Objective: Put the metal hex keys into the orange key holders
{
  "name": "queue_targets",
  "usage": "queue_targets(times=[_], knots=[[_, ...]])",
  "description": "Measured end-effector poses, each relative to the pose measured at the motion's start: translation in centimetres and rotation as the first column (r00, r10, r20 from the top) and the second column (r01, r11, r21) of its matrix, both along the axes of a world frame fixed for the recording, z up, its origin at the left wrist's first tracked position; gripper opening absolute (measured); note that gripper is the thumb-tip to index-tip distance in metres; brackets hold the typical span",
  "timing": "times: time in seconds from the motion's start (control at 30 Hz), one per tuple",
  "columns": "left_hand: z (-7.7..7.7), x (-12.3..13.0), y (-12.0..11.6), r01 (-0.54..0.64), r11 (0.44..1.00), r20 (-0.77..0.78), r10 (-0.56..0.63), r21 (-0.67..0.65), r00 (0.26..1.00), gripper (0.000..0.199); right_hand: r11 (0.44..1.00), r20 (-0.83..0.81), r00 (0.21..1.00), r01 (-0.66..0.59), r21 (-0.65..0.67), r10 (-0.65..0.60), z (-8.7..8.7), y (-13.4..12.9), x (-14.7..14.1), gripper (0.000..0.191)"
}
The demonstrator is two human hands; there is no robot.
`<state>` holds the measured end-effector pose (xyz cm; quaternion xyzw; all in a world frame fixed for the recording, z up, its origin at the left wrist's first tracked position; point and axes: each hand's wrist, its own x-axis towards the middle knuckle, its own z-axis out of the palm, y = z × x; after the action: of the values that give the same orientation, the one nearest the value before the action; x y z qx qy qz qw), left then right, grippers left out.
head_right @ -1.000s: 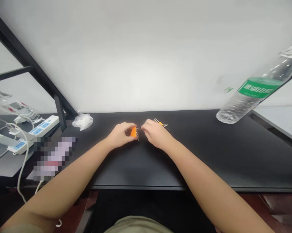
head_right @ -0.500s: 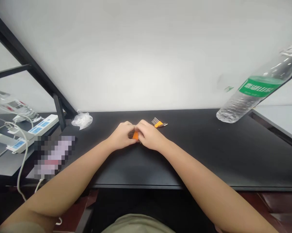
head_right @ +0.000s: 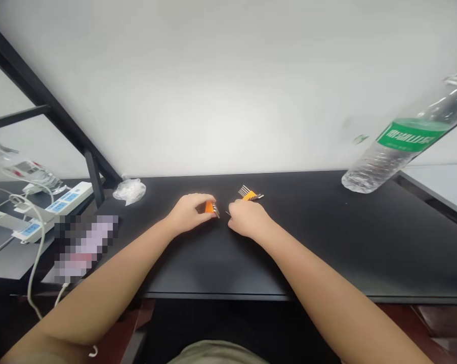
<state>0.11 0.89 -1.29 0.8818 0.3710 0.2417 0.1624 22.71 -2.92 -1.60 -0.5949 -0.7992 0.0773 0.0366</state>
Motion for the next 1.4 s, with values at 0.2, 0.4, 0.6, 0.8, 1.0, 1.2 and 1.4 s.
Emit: queue_targets(times=[0.2, 0.4, 0.6, 0.8, 1.0, 1.2, 1.4], knots=[[-0.2, -0.1, 0.0, -0.037, 0.999, 0.008, 0.037, -0.001, 0.999, 0.051, 0.986, -0.339, 0.93, -0.103, 0.131, 0.142, 0.3, 0.8, 0.8, 0.01], [-0.2, -0.2, -0.1, -0.063, 0.998, 0.043, 0.063, 0.002, 0.997, 0.053, 0.931, -0.4, 0.873, -0.143, 0.337, 0.279, -0.1, 1.4, 0.7, 0.012], [-0.2, -0.2, -0.2, -0.053, 0.999, 0.031, 0.053, -0.003, 0.998, 0.054, 0.915, -0.37, 0.877, -0.165, 0.368, 0.307, 0.3, 0.9, 0.6, 0.015], [-0.1, -0.2, -0.3, -0.044, 0.999, 0.036, 0.044, -0.009, 0.998, 0.054, 0.911, -0.346, 0.887, -0.166, 0.378, 0.305, 0.4, 0.9, 0.9, 0.017], [0.0, 0.0, -0.4, -0.02, 0.998, -0.057, 0.023, 0.06, 0.998, 0.049, 0.901, -0.182, 0.94, -0.202, 0.384, 0.288, 0.6, 0.3, 0.7, 0.026], [0.2, 0.3, -0.4, 0.011, 0.997, -0.049, -0.007, 0.077, 0.999, 0.043, 0.915, -0.347, 0.876, -0.215, 0.34, 0.335, 0.8, 0.3, 0.1, 0.028], [0.1, 0.5, -0.6, 0.047, 0.997, 0.005, -0.048, 0.066, 0.999, 0.048, 0.974, -0.705, 0.673, -0.123, 0.193, 0.224, 0.2, 0.9, -0.4, 0.017]])
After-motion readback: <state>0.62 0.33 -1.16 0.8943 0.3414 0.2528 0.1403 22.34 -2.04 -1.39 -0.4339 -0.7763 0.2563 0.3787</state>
